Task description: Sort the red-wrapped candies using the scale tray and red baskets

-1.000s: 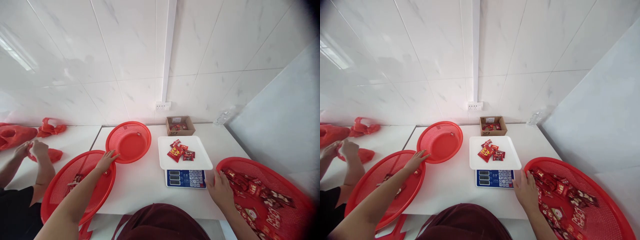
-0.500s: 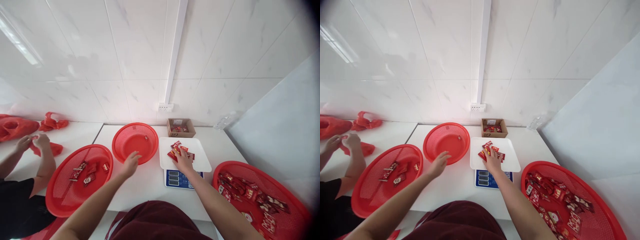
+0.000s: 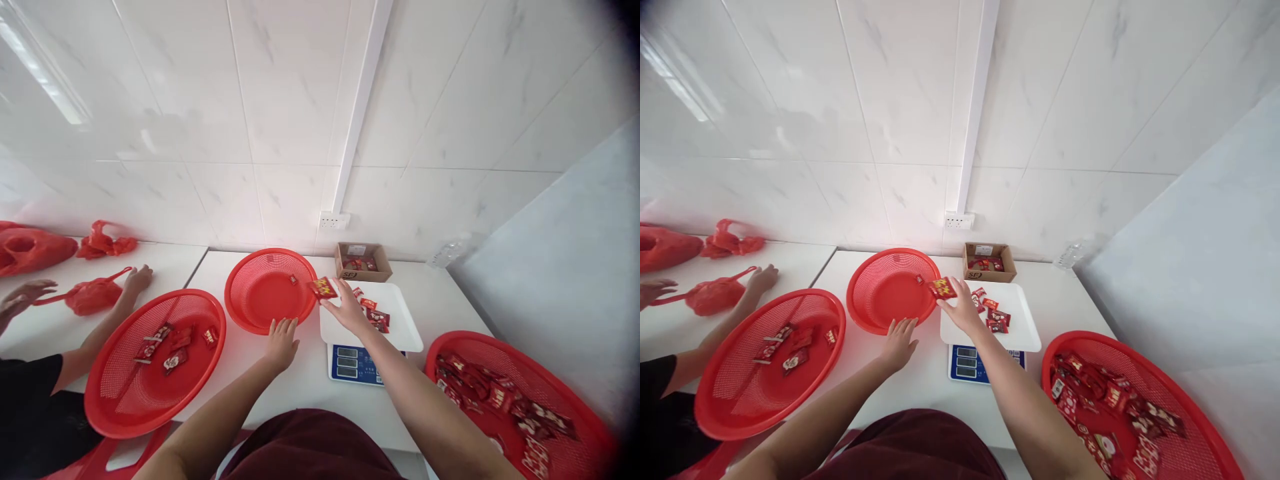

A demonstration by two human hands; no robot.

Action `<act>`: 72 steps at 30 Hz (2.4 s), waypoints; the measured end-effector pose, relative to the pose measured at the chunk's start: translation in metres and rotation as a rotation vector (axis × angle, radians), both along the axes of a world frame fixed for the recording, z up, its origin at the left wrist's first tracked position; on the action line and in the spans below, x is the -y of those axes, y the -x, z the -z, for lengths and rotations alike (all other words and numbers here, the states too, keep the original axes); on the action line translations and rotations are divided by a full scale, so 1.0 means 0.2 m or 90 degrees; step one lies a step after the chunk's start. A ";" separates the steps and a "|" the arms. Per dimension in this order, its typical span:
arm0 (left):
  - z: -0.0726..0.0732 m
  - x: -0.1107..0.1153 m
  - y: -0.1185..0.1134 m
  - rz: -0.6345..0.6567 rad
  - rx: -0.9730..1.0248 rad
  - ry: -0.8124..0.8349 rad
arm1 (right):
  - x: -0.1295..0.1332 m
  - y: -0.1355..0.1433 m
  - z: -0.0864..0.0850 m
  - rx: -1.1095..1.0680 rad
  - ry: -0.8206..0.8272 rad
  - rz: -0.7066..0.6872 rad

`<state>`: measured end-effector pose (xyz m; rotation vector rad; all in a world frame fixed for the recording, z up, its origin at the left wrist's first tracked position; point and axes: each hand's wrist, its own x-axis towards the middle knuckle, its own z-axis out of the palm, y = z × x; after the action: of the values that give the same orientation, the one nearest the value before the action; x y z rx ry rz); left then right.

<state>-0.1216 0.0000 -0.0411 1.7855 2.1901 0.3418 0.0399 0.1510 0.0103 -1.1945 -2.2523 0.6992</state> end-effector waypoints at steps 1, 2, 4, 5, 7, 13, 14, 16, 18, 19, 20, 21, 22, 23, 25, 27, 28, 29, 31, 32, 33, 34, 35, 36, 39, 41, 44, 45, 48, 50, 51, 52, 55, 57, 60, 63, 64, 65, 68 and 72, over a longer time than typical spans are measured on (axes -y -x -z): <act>0.00 0.01 0.01 0.004 -0.004 -0.010 | 0.00 0.02 -0.01 0.014 -0.008 -0.002; 0.01 0.01 0.02 0.005 -0.007 -0.021 | 0.00 0.02 -0.01 0.045 -0.012 0.010; 0.02 0.04 0.04 0.006 -0.005 -0.043 | -0.02 -0.05 0.02 0.144 -0.003 0.071; 0.03 0.06 0.04 0.008 -0.002 -0.053 | -0.03 -0.10 0.05 0.201 0.010 0.113; 0.04 0.10 0.06 0.016 0.005 -0.078 | -0.04 -0.24 0.13 0.305 0.047 0.190; 0.05 0.19 0.09 0.032 0.026 -0.111 | 0.00 -0.47 0.30 0.393 0.083 0.228; 0.05 0.19 0.09 0.031 0.028 -0.108 | 0.01 -0.48 0.31 0.384 0.065 0.227; 0.04 0.21 0.10 0.030 0.029 -0.104 | 0.02 -0.49 0.30 0.361 0.031 0.223; 0.04 0.22 0.09 0.031 0.029 -0.100 | 0.02 -0.49 0.28 0.342 0.022 0.216; 0.04 0.22 0.09 0.032 0.029 -0.100 | 0.01 -0.50 0.27 0.335 0.032 0.217; 0.04 0.23 0.09 0.033 0.029 -0.098 | 0.00 -0.50 0.26 0.329 0.052 0.222; 0.04 0.23 0.09 0.033 0.029 -0.098 | -0.01 -0.50 0.25 0.326 0.077 0.227; 0.05 0.23 0.09 0.033 0.029 -0.098 | -0.03 -0.50 0.24 0.326 0.103 0.232; 0.05 0.23 0.09 0.032 0.027 -0.099 | -0.04 -0.49 0.23 0.328 0.124 0.235; 0.06 0.24 0.09 0.031 0.024 -0.107 | -0.06 -0.49 0.23 0.334 0.137 0.230; 0.07 0.23 0.09 0.032 0.019 -0.120 | -0.07 -0.50 0.24 0.334 0.128 0.214; 0.07 0.23 0.09 0.033 0.016 -0.126 | -0.07 -0.51 0.25 0.332 0.124 0.206; 0.07 0.23 0.09 0.034 0.014 -0.131 | -0.08 -0.52 0.26 0.329 0.122 0.198; 0.08 0.24 0.09 0.036 0.008 -0.139 | -0.07 -0.53 0.26 0.320 0.121 0.201; 0.08 0.24 0.09 0.035 0.004 -0.142 | -0.07 -0.54 0.27 0.309 0.124 0.217; 0.08 0.24 0.09 0.035 -0.001 -0.146 | -0.07 -0.54 0.26 0.288 0.129 0.242; 0.09 0.24 0.09 0.035 -0.005 -0.150 | -0.07 -0.54 0.26 0.256 0.136 0.273; 0.09 0.24 0.09 0.037 -0.008 -0.154 | -0.06 -0.52 0.25 0.213 0.146 0.304; 0.09 0.24 0.09 0.038 -0.009 -0.156 | -0.06 -0.50 0.24 0.159 0.159 0.328; 0.10 0.24 0.09 0.043 -0.007 -0.155 | -0.03 -0.35 0.18 -0.042 0.214 0.308; 0.10 0.24 0.09 0.041 -0.004 -0.153 | 0.00 -0.21 0.13 -0.160 0.251 0.223; 0.09 0.24 0.09 0.039 0.001 -0.155 | 0.04 -0.04 0.07 -0.238 0.270 0.050; 0.09 0.24 0.09 0.039 0.002 -0.156 | 0.04 -0.01 0.06 -0.236 0.265 0.010; 0.09 0.23 0.10 0.039 0.003 -0.150 | 0.01 0.01 0.08 -0.182 0.214 -0.023; 0.09 0.23 0.10 0.038 0.004 -0.146 | -0.03 -0.05 0.12 -0.099 0.156 0.012; 0.09 0.23 0.10 0.038 0.004 -0.148 | -0.06 -0.09 0.15 -0.038 0.124 0.043; 0.09 0.23 0.10 0.037 0.004 -0.151 | -0.10 -0.12 0.17 0.032 0.097 0.080; 0.09 0.23 0.10 0.039 0.001 -0.162 | -0.19 -0.21 0.23 0.243 0.090 0.170; 0.09 0.23 0.11 0.040 -0.002 -0.165 | -0.23 -0.23 0.26 0.327 0.132 0.179; 0.08 0.22 0.10 0.041 -0.004 -0.166 | -0.25 -0.20 0.29 0.369 0.149 0.152; 0.07 0.22 0.10 0.045 -0.006 -0.164 | -0.23 -0.18 0.31 0.355 0.066 0.142; 0.07 0.22 0.10 0.046 -0.006 -0.165 | -0.21 -0.17 0.32 0.343 0.025 0.141; 0.06 0.22 0.09 0.044 -0.007 -0.165 | -0.20 -0.17 0.34 0.329 -0.014 0.140; 0.06 0.22 0.09 0.040 -0.008 -0.159 | -0.16 -0.18 0.36 0.291 -0.073 0.143; 0.06 0.22 0.10 0.052 -0.005 -0.144 | -0.17 -0.20 0.38 0.214 0.015 0.204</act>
<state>-0.1419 -0.0438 -0.0524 1.9890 2.1480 0.5849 0.0802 0.1859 -0.0649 -1.7437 -2.2335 0.4258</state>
